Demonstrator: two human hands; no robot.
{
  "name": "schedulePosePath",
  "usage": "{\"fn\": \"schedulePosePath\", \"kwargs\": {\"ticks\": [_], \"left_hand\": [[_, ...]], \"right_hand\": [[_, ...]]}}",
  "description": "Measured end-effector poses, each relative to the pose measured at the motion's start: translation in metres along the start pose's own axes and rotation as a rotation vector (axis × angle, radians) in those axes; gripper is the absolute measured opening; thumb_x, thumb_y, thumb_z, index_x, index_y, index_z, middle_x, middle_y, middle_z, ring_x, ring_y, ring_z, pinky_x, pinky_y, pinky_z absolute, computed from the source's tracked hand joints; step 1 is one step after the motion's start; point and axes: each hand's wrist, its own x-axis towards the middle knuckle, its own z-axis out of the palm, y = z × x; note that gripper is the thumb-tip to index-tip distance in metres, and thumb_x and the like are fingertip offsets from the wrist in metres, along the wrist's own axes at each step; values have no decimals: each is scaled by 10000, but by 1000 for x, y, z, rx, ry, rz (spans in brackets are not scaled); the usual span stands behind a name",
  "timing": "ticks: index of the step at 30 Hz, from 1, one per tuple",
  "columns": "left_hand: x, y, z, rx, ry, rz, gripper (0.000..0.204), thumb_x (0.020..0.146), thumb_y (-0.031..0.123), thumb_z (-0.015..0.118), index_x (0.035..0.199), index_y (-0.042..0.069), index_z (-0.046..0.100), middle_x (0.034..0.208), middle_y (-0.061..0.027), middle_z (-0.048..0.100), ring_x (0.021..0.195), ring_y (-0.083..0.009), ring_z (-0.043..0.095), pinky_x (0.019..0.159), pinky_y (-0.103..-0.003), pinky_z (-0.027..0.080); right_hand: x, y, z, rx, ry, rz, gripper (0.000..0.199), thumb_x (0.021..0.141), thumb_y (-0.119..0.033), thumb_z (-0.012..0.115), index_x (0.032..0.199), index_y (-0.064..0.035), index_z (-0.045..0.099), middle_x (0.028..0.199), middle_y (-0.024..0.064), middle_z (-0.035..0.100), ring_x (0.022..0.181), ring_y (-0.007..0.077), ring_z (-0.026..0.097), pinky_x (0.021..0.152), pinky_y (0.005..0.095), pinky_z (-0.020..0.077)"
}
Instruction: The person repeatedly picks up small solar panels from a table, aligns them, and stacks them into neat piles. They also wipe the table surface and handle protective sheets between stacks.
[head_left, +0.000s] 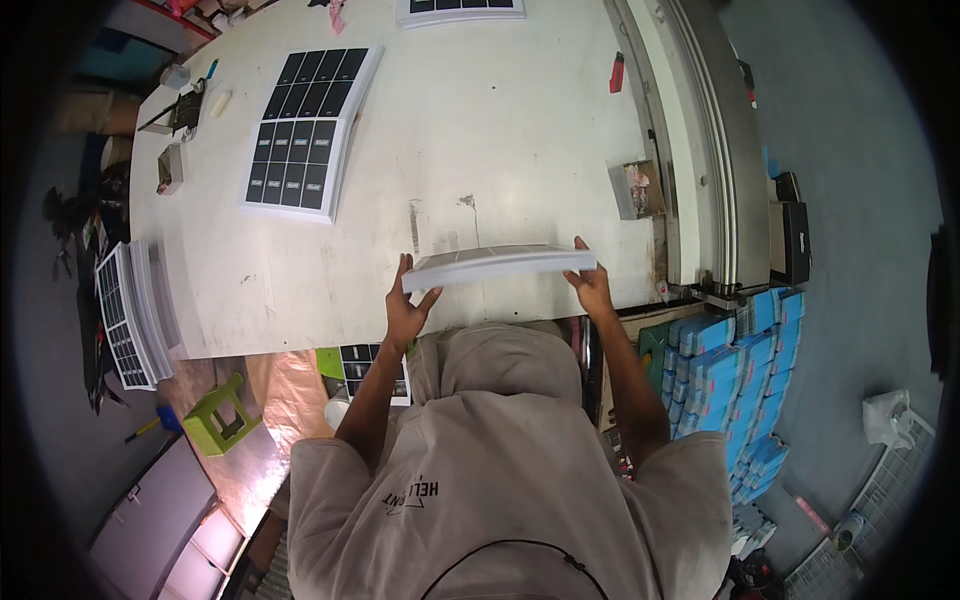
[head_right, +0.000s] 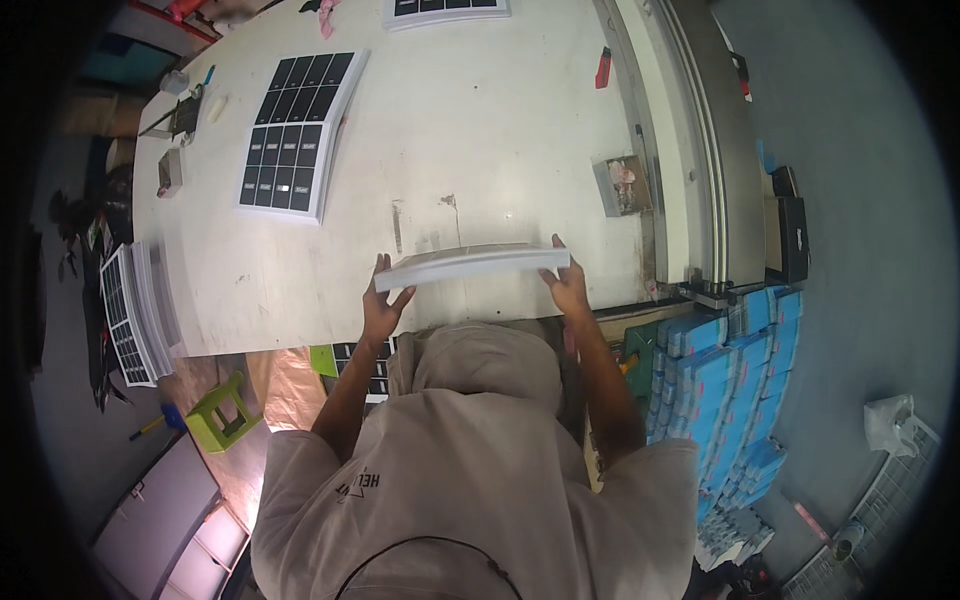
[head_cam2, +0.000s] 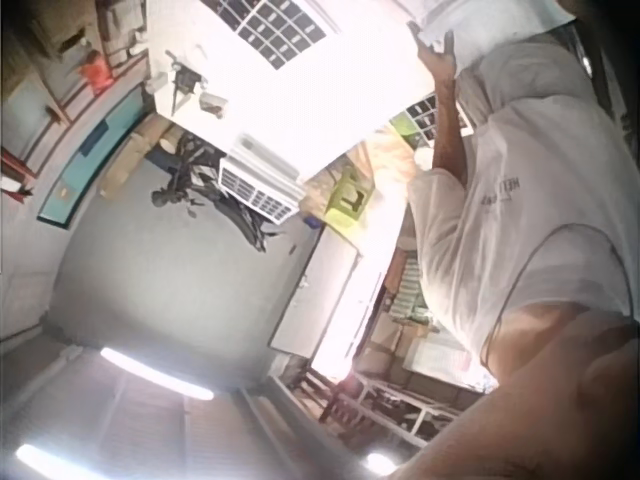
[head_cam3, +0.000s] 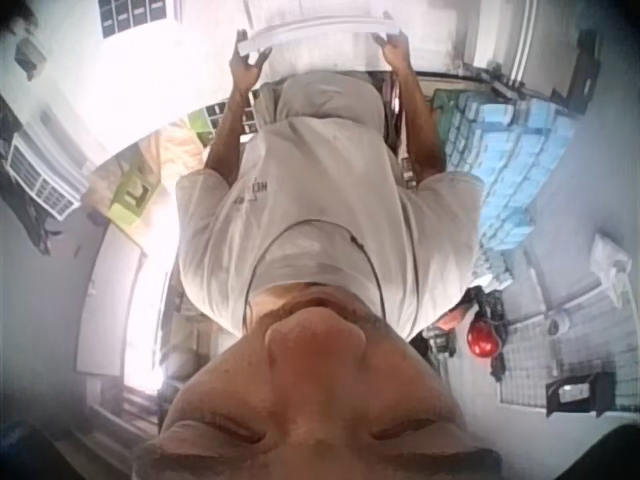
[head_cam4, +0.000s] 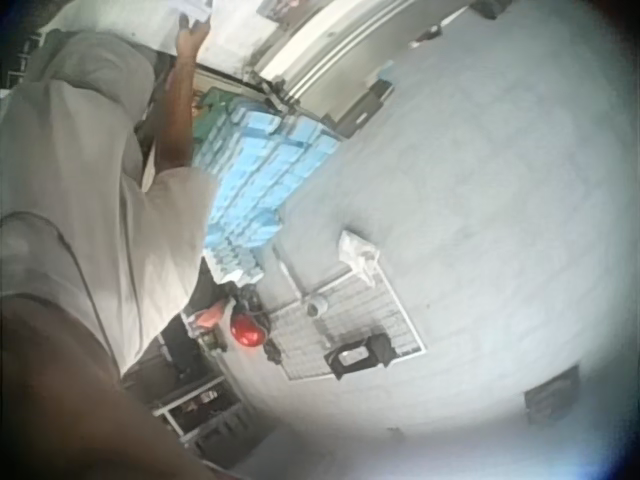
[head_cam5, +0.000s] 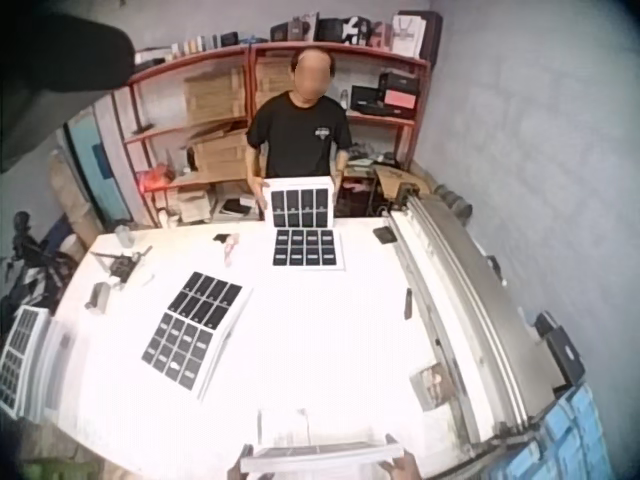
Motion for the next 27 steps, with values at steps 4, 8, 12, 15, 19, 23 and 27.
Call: {"fn": "schedulePosePath", "kwargs": {"ticks": [4, 8, 12, 15, 19, 23, 27], "left_hand": [[-10, 14, 11, -57, 10, 39, 1061, 811, 32, 806, 1574, -28, 71, 1493, -224, 445, 1333, -258, 487, 1116, -363, 376], [-25, 21, 10, -289, 10, -34, 1064, 810, -54, 759, 1591, 25, 41, 1438, -189, 508, 1291, -238, 514, 1093, -347, 396], [-20, 16, -4, -93, 0, 86, 1008, 818, -35, 761, 1586, 17, 111, 1386, -192, 560, 1241, -236, 559, 1072, -354, 418], [-15, 8, 3, -83, -36, 96, 929, 830, 11, 770, 1562, 2, 199, 1376, -210, 570, 1230, -251, 576, 1057, -364, 436], [12, 3, -11, 121, -78, 128, 803, 847, 77, 774, 1507, -1, 323, 1351, -210, 586, 1209, -282, 601, 1032, -383, 467], [32, -13, -16, 165, -97, 166, 537, 819, 78, 768, 1309, 17, 554, 1204, -202, 661, 1092, -347, 656, 939, -400, 522], [43, -12, -25, 359, -129, 174, 347, 792, 42, 710, 1131, 3, 652, 1116, -209, 679, 1047, -384, 648, 926, -426, 526]], "right_hand": [[-9, -17, -8, 6, -53, 25, 805, 839, 165, 608, 1549, 6, 263, 1540, 166, 386, 1409, 241, 384, 1175, 349, 305], [-21, -34, 2, 38, 10, -2, 810, 845, 165, 590, 1561, -20, 258, 1511, 172, 435, 1368, 253, 441, 1146, 346, 346], [-26, -60, -2, 110, -4, 48, 827, 854, 156, 601, 1571, -45, 242, 1520, 167, 425, 1387, 243, 416, 1150, 347, 338], [-21, -27, 12, -3, 56, -101, 789, 878, 135, 600, 1564, -40, 252, 1503, 160, 446, 1375, 251, 436, 1143, 360, 354], [4, -15, -3, -245, -5, -232, 780, 872, 40, 688, 1541, -40, 296, 1427, 162, 525, 1314, 249, 502, 1106, 367, 402], [12, -37, -2, -379, 15, -195, 648, 805, -73, 812, 1375, -30, 507, 1189, 147, 666, 1119, 225, 622, 994, 356, 476], [24, -40, -8, -466, 11, -229, 336, 780, -107, 836, 1058, 1, 681, 962, 120, 724, 918, 201, 678, 853, 338, 524]]}}
